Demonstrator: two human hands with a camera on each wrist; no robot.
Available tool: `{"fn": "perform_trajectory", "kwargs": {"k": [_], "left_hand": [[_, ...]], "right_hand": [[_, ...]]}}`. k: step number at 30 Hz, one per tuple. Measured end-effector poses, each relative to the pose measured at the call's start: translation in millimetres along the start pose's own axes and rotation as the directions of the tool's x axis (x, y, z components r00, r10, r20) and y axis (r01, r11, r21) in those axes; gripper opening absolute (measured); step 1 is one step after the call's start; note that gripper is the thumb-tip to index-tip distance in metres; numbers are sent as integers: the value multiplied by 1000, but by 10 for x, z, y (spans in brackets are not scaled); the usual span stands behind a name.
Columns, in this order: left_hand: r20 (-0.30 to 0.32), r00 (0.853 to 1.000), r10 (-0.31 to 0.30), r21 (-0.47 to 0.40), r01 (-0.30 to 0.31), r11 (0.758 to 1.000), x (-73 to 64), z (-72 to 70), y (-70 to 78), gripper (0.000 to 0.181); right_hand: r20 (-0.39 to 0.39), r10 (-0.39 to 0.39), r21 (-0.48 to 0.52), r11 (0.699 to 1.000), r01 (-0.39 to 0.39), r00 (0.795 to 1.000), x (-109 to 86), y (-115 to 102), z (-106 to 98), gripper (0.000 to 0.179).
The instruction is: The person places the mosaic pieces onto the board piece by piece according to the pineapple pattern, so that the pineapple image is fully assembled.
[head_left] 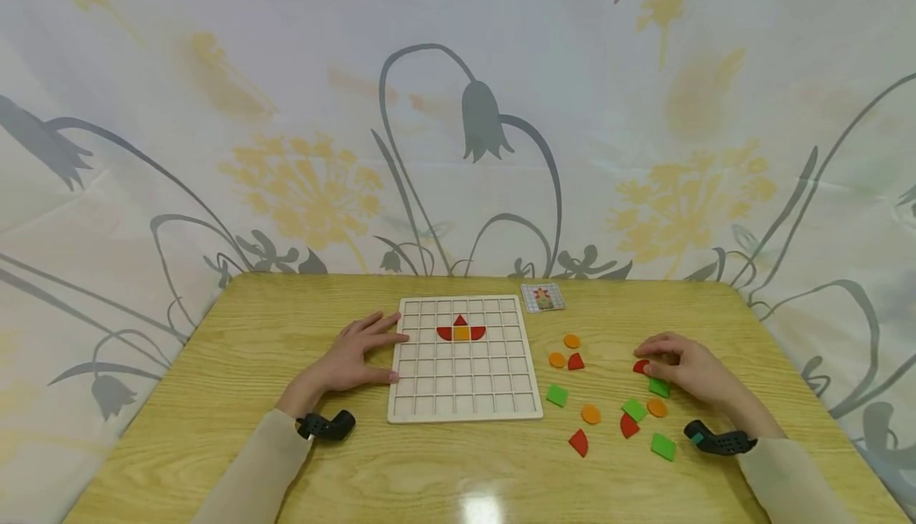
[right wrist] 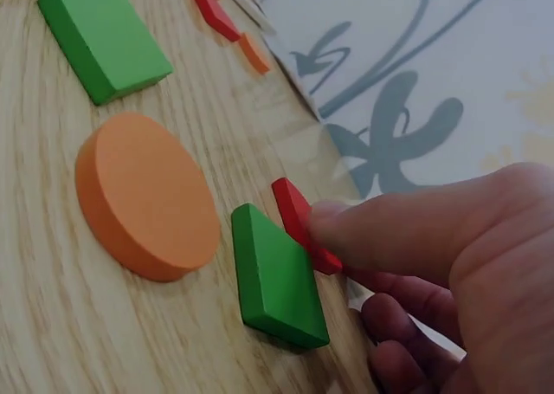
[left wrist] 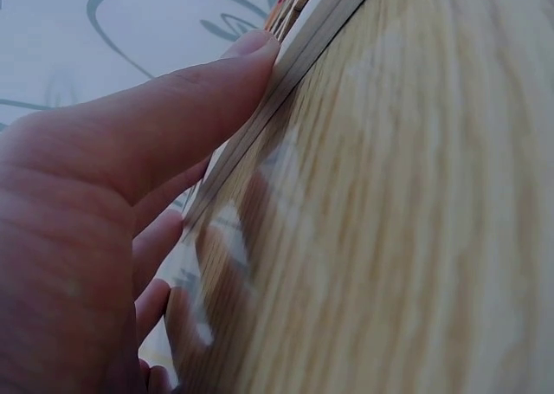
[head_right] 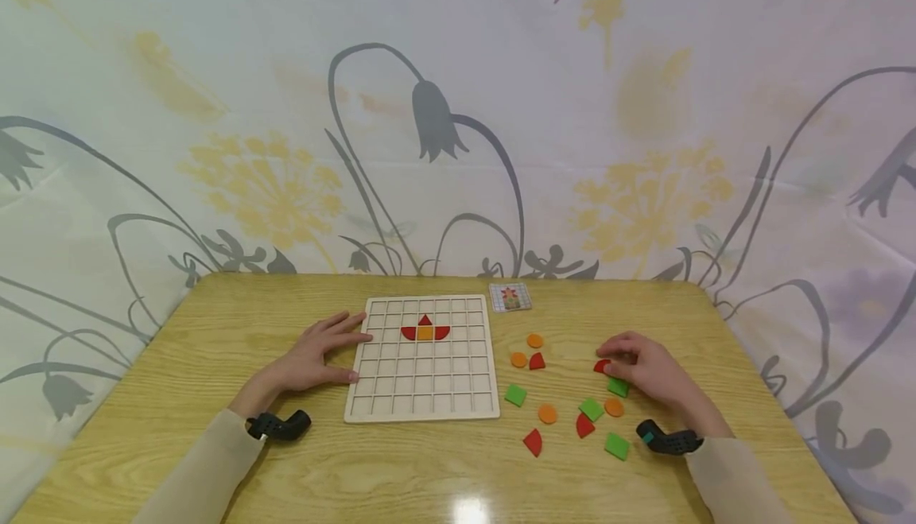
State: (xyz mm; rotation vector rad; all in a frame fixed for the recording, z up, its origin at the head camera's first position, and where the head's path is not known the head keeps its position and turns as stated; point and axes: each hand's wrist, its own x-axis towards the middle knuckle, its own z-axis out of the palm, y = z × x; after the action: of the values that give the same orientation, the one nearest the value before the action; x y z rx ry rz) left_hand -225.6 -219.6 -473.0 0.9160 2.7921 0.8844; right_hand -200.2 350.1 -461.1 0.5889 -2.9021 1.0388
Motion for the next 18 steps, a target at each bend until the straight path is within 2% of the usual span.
{"fn": "perform_trajectory", "kwargs": {"k": [7,11,18], "left_hand": [[3,1000,2,-1,-2,1000,0,0,-8,62],[1,1000,0,-4,0,1000,4,-3,-1,62],[6,1000,-4,-5,4,1000,2,-10,-5,62]], "right_hand": [[-2,5,-40,999,-6,1000,110,-148,73,21],[22,-18,-33,999,19,1000,303,-238,188,22],[115,-36,18,999,34,993,669,-347,367,27]]}}
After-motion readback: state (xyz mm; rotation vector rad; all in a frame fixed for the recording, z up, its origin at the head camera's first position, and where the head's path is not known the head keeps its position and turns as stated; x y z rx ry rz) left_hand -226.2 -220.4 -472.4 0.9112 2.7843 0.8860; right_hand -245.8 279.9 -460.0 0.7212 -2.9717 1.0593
